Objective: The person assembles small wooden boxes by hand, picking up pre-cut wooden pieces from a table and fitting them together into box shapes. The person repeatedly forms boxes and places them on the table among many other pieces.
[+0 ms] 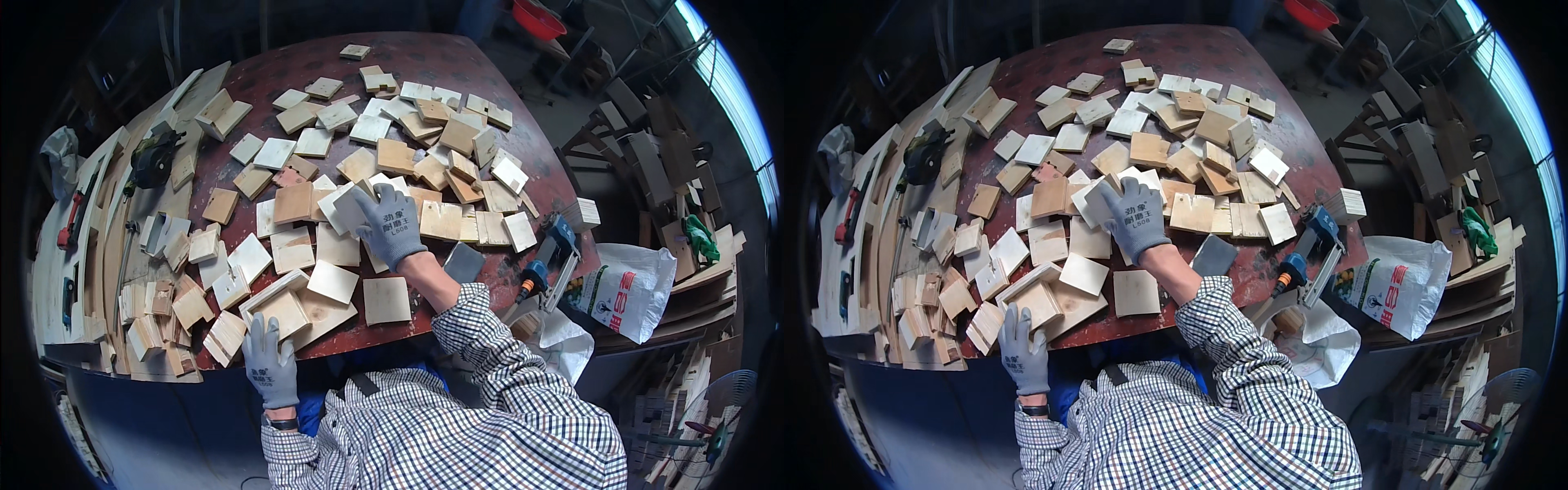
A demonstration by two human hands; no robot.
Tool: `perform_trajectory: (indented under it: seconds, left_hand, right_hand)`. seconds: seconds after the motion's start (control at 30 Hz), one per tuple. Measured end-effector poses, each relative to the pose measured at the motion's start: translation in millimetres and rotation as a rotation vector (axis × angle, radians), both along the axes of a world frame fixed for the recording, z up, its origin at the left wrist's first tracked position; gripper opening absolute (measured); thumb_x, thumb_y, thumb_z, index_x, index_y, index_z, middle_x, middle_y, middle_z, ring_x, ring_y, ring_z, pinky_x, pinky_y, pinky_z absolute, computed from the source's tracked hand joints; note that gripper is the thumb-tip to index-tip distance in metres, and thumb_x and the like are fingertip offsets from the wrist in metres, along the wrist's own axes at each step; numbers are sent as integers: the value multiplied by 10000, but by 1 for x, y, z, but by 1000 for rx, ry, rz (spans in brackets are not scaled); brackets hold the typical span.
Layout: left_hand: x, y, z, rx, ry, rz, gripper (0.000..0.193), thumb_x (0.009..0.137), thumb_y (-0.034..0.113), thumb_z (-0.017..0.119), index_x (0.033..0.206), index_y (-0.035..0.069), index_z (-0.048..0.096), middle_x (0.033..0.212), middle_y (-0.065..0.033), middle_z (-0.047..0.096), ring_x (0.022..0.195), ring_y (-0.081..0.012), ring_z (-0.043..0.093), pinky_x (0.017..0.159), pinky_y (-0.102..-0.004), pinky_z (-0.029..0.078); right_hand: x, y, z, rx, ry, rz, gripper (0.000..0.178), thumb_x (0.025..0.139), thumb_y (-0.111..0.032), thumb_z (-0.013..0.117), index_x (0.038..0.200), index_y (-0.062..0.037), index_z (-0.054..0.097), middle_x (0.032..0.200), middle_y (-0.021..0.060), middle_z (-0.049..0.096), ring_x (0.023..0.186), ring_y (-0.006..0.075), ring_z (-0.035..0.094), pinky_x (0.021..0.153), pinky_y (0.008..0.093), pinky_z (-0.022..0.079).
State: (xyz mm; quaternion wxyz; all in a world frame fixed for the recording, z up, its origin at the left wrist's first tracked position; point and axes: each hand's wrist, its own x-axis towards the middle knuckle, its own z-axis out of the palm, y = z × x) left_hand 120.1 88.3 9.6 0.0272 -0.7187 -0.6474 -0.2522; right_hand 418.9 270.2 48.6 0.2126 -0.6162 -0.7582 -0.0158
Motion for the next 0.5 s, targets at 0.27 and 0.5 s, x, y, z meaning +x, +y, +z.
perform_trajectory:
  seconds: [0.27, 0.5]
  left_hand:
    - [-1, -1, 1, -14, 7, 0, 478, 823, 109, 762, 1291, 78, 671, 1480, -153, 586, 1279, -411, 567, 1063, -485, 508]
    - [0, -4, 1, -16, -29, 13, 464, 807, 106, 749, 1266, 85, 687, 1476, -143, 591, 1236, -413, 580, 1039, -488, 520]
  right_hand:
    - [8, -20, -6, -103, 1109, -155, 533, 928, -120, 777, 1436, -76, 622, 1283, 66, 667, 995, 112, 628, 846, 267, 563]
    - [12, -53, 18, -97, 1397, -95, 504, 965, -78, 709, 1457, -51, 601, 1280, 23, 675, 920, 73, 615, 807, 237, 538]
